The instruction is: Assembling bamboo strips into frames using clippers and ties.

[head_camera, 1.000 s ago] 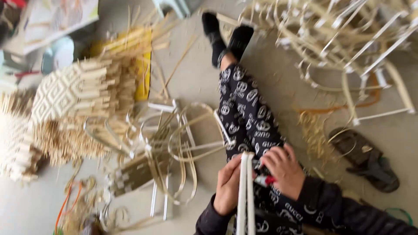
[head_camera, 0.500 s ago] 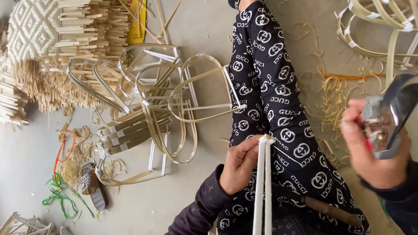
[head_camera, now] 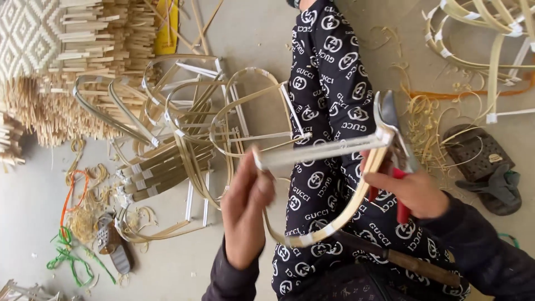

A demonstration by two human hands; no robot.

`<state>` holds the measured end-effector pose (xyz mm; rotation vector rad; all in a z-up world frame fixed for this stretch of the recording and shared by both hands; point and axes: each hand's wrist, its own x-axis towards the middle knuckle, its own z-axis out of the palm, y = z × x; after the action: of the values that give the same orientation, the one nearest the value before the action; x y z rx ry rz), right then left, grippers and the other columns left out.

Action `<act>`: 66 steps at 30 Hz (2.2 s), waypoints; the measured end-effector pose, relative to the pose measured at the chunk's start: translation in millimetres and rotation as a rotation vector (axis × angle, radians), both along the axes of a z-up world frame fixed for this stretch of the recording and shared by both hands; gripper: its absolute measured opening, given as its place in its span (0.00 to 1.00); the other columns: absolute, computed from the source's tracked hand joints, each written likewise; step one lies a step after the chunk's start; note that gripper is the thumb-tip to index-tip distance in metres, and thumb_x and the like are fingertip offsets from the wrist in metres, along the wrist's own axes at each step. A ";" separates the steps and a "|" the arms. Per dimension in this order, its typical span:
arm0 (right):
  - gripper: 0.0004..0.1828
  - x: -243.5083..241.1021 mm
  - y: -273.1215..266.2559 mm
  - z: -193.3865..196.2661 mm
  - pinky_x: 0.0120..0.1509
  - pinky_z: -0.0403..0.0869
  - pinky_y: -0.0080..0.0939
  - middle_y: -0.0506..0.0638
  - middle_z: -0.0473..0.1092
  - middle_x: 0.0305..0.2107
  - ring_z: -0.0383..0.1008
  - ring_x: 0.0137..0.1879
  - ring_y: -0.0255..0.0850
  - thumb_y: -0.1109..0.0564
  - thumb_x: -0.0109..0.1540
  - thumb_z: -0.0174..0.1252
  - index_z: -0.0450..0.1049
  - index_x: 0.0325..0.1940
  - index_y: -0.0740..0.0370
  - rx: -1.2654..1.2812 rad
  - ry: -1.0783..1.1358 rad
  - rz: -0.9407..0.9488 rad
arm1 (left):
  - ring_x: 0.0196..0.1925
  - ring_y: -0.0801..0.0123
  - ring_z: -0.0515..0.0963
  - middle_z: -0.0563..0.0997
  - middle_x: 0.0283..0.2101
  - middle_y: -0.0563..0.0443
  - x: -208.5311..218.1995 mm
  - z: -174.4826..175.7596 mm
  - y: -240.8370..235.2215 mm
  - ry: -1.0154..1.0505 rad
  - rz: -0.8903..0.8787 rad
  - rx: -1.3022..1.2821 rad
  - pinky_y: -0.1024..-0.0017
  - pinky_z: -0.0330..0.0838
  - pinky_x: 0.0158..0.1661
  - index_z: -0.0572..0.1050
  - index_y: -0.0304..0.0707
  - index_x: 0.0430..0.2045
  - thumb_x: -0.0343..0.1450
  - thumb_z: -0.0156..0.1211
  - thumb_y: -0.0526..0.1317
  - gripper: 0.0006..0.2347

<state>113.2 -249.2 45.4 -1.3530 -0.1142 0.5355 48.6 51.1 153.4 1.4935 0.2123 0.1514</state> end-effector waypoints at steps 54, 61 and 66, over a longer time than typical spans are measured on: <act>0.53 -28.2 8.7 13.8 0.72 0.59 0.55 0.67 0.59 0.64 0.59 0.70 0.59 0.56 0.48 0.66 0.50 0.74 0.68 -0.615 -0.696 0.480 | 0.50 0.79 0.77 0.81 0.51 0.55 -47.1 -119.8 -31.2 0.296 -0.606 -0.378 0.78 0.75 0.55 0.68 0.32 0.64 0.81 0.46 0.34 0.15; 0.44 -18.5 1.2 -17.0 0.68 0.66 0.55 0.60 0.70 0.47 0.71 0.59 0.56 0.53 0.40 0.70 0.65 0.57 0.65 -0.726 -0.749 0.537 | 0.44 0.80 0.78 0.81 0.44 0.55 -45.6 -126.9 -29.5 0.297 -0.644 -0.352 0.79 0.76 0.50 0.70 0.32 0.63 0.81 0.46 0.34 0.15; 0.41 -11.5 0.9 -35.0 0.55 0.71 0.58 0.63 0.71 0.40 0.74 0.50 0.60 0.52 0.35 0.73 0.67 0.49 0.68 -0.667 -0.941 0.477 | 0.39 0.79 0.74 0.79 0.37 0.54 -43.2 -128.3 -28.7 0.189 -0.625 -0.183 0.79 0.75 0.45 0.72 0.31 0.65 0.83 0.47 0.34 0.15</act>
<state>101.7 -248.3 10.4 -2.1678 -1.1284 0.2842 5.4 22.4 25.1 1.3281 -0.0947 -0.4994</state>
